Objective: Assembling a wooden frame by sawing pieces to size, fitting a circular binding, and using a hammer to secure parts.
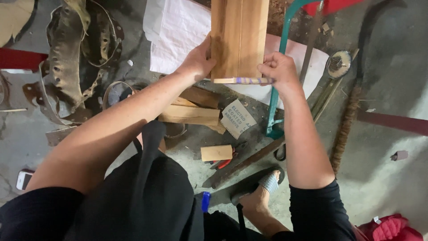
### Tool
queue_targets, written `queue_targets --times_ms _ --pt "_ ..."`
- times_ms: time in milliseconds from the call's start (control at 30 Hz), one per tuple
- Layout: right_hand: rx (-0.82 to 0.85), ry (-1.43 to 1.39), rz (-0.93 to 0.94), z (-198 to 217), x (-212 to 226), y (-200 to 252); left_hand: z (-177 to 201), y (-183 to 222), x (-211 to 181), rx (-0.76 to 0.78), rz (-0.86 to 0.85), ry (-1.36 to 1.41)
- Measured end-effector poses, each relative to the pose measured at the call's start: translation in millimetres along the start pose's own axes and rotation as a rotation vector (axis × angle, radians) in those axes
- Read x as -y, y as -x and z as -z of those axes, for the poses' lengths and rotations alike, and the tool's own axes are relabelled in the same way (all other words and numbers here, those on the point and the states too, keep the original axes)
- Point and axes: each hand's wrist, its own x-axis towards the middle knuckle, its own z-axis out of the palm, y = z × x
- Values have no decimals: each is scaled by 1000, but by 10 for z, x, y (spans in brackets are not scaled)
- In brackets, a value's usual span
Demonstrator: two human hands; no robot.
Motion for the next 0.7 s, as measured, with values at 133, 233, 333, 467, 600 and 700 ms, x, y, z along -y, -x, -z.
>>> queue_targets --times_ms 133,233,333,467,600,700 --pt "36 23 14 30 -20 -32 20 61 -98 28 28 47" --pt "48 13 55 28 -42 -11 -68 -31 117 -61 -67 54" --pt "34 34 38 29 -44 -37 -71 122 -38 -112 -60 41" --pt "30 6 8 23 -15 -31 -75 169 -140 -173 -8 -30" --pt "19 91 7 -14 150 48 -143 42 41 -234 -105 -82" --pt "10 211 21 23 193 21 -174 -9 38 -239 -123 -95"
